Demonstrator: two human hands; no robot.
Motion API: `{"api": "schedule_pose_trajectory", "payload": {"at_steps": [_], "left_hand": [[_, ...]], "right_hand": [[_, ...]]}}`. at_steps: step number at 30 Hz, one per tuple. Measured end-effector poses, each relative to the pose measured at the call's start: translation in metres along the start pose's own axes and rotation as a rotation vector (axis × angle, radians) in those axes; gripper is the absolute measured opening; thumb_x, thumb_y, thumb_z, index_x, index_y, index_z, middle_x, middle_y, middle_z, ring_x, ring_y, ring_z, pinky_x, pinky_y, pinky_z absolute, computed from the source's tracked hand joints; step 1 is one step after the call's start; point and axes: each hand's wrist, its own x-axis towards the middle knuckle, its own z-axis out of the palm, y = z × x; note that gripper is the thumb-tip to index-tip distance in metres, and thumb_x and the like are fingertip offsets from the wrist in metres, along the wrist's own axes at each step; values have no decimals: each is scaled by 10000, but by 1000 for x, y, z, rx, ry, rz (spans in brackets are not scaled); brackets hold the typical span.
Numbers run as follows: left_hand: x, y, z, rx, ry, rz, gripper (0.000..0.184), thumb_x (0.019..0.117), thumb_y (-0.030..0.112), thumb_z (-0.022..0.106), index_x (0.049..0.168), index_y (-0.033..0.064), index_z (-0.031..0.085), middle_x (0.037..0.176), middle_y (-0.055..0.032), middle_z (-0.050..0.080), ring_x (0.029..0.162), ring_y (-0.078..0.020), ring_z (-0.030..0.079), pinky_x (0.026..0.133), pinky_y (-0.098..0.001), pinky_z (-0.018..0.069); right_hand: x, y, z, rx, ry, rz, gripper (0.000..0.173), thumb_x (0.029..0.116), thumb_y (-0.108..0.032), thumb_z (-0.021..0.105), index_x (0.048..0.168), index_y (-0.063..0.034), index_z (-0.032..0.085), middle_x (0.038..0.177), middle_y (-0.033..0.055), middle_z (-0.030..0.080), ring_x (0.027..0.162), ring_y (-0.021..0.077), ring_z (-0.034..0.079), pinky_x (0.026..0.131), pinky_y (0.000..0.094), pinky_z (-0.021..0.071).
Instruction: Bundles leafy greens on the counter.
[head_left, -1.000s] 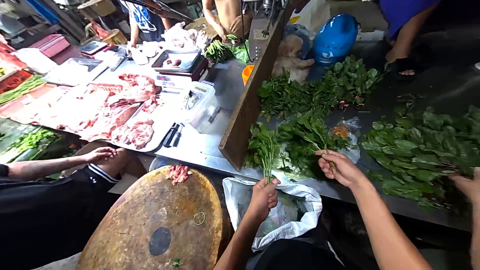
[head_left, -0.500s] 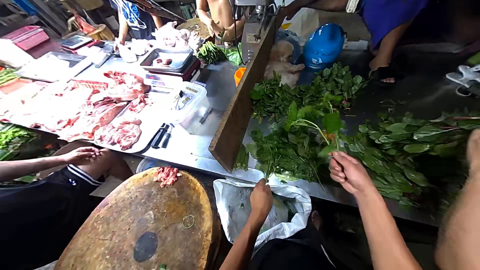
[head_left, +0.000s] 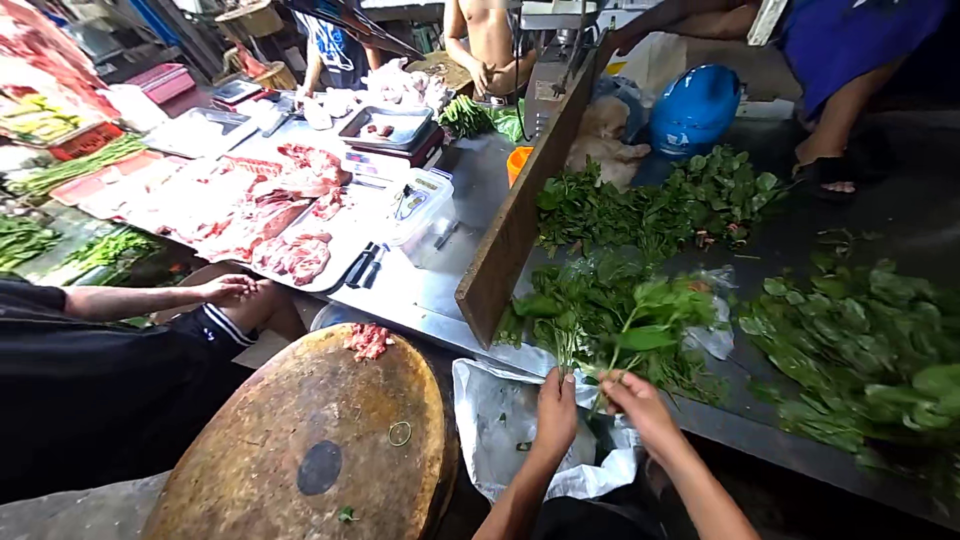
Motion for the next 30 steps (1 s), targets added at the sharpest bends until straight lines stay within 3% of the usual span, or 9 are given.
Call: {"api": "schedule_pose_trajectory", "payload": {"at_steps": [5, 8, 10, 13, 15, 19, 21, 25, 30], "left_hand": [[7, -12, 16, 75, 51, 22, 357, 1081, 173, 472, 1326, -54, 598, 1247, -248, 637, 1143, -324, 639, 1027, -482, 507], [11, -25, 15, 189, -15, -98, 376, 1103, 224, 436, 1365, -11, 569, 1156, -234, 647, 914, -310, 694, 794, -487, 594], [16, -35, 13, 264, -71, -142, 380, 1103, 226, 417, 1352, -19, 567, 1120, -234, 678, 957, -328, 697, 874, -516, 565], [17, -47, 10, 396, -130, -190, 415, 1069, 199, 446, 1431, 2, 495, 1139, -238, 692, 1091, -377, 682, 977, -573, 524], [13, -47, 9, 500, -140, -221, 478, 1069, 226, 441, 1514, 52, 413, 1132, -231, 701, 1063, -392, 697, 931, -592, 543], [4, -37, 5, 674, -114, -253, 589, 1082, 283, 428, 1621, 129, 246, 1190, -211, 697, 1054, -391, 709, 903, -588, 562], [2, -32, 4, 742, -108, -251, 496, 1086, 298, 425, 1542, 108, 377, 1173, -206, 704, 1045, -390, 713, 882, -582, 569], [-1, -28, 5, 858, -153, -231, 408, 1099, 310, 386, 1381, 64, 548, 1273, -194, 657, 1111, -368, 689, 905, -550, 568], [-5, -27, 9, 915, -166, -180, 360, 1066, 164, 424, 1387, 59, 549, 1347, -201, 609, 1208, -378, 634, 932, -530, 563]], "right_hand": [[13, 29, 24, -240, -153, 153, 216, 1039, -155, 578, 1105, 22, 684, 828, 84, 654, 647, 136, 579, 624, 330, 516], [28, 47, 28, -173, -183, 284, 176, 1030, -156, 608, 1089, 0, 665, 734, 43, 593, 549, 101, 491, 522, 282, 435], [34, 55, 25, 30, -211, 393, 253, 1006, -44, 595, 1253, 9, 604, 818, 66, 639, 596, 108, 561, 545, 275, 489], [34, 58, 18, 122, -197, 472, 281, 1035, -16, 516, 1303, 51, 566, 1040, 183, 707, 836, 246, 721, 768, 411, 618], [28, 49, 11, -169, -217, 480, 319, 1084, -147, 494, 1341, 28, 564, 1058, 178, 705, 821, 245, 711, 739, 413, 601], [19, 16, 10, -442, -142, 203, 277, 1071, -196, 533, 1273, -59, 662, 804, 68, 674, 573, 139, 611, 532, 306, 533], [35, 8, 18, -541, -73, 31, 295, 1051, -206, 562, 1290, -70, 667, 825, 74, 673, 645, 154, 622, 623, 339, 548], [80, 1, 44, -892, -1, -7, 385, 1024, -337, 578, 1329, -121, 670, 1162, 153, 721, 1075, 329, 689, 956, 570, 530], [100, -3, 54, -1053, 4, 118, 333, 995, -319, 578, 1232, -116, 694, 1144, 157, 723, 1102, 355, 685, 907, 604, 533]]}}
